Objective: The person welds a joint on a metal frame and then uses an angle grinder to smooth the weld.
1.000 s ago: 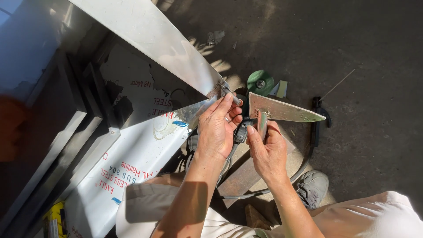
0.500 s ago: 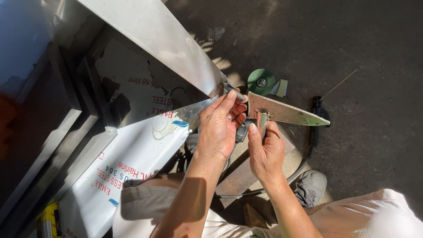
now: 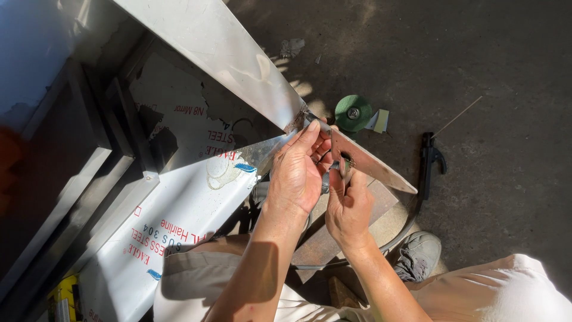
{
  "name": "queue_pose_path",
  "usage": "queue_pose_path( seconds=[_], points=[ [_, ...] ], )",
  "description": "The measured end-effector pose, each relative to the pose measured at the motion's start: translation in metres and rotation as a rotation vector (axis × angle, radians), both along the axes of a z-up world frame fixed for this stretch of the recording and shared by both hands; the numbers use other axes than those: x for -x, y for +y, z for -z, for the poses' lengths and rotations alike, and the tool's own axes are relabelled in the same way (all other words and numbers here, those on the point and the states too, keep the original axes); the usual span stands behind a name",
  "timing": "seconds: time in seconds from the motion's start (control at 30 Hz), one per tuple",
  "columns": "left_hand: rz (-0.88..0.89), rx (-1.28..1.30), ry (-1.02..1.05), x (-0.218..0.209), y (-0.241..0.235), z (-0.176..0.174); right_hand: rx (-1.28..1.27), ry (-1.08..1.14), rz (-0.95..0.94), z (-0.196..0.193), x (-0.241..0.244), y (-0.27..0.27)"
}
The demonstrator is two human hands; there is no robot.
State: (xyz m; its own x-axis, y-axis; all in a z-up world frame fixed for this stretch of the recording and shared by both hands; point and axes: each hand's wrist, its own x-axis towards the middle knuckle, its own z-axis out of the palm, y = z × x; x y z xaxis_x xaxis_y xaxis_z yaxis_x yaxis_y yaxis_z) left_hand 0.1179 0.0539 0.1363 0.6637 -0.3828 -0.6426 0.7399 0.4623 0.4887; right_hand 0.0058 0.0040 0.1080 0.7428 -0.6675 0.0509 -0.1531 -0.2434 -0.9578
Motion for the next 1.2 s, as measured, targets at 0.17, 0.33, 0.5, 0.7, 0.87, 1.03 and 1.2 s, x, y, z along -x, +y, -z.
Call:
queue_pose_path(
  seconds=[0.17, 0.33, 0.5, 0.7, 0.87, 1.03, 1.2],
  points=[
    [-0.007, 0.002, 0.009, 0.0, -0.001, 0.0, -0.017, -0.041, 0.022, 0.003, -0.001, 0.001],
    [-0.013, -0.005, -0.025, 0.001, 0.0, 0.0, -0.09, -0.066, 0.01, -0.003, 0.0, 0.001],
    [0.008, 0.01, -0.061, 0.002, 0.002, -0.003, -0.109, -0.044, 0.051, 0.019, 0.008, 0.002],
    [0.008, -0.019, -0.042, 0.001, 0.0, -0.006, -0.129, -0.09, 0.07, 0.015, 0.006, 0.0],
    [0.006, 0.01, -0.028, -0.002, 0.0, -0.007, 0.03, -0.111, 0.094, 0.018, 0.006, 0.0],
    [-0.018, 0.036, 0.003, -0.004, 0.0, -0.003, 0.082, -0.051, 0.061, -0.006, -0.009, -0.002],
    [-0.04, 0.087, -0.025, 0.004, 0.004, 0.011, 0.044, 0.005, 0.052, 0.011, -0.001, -0.002]
  ],
)
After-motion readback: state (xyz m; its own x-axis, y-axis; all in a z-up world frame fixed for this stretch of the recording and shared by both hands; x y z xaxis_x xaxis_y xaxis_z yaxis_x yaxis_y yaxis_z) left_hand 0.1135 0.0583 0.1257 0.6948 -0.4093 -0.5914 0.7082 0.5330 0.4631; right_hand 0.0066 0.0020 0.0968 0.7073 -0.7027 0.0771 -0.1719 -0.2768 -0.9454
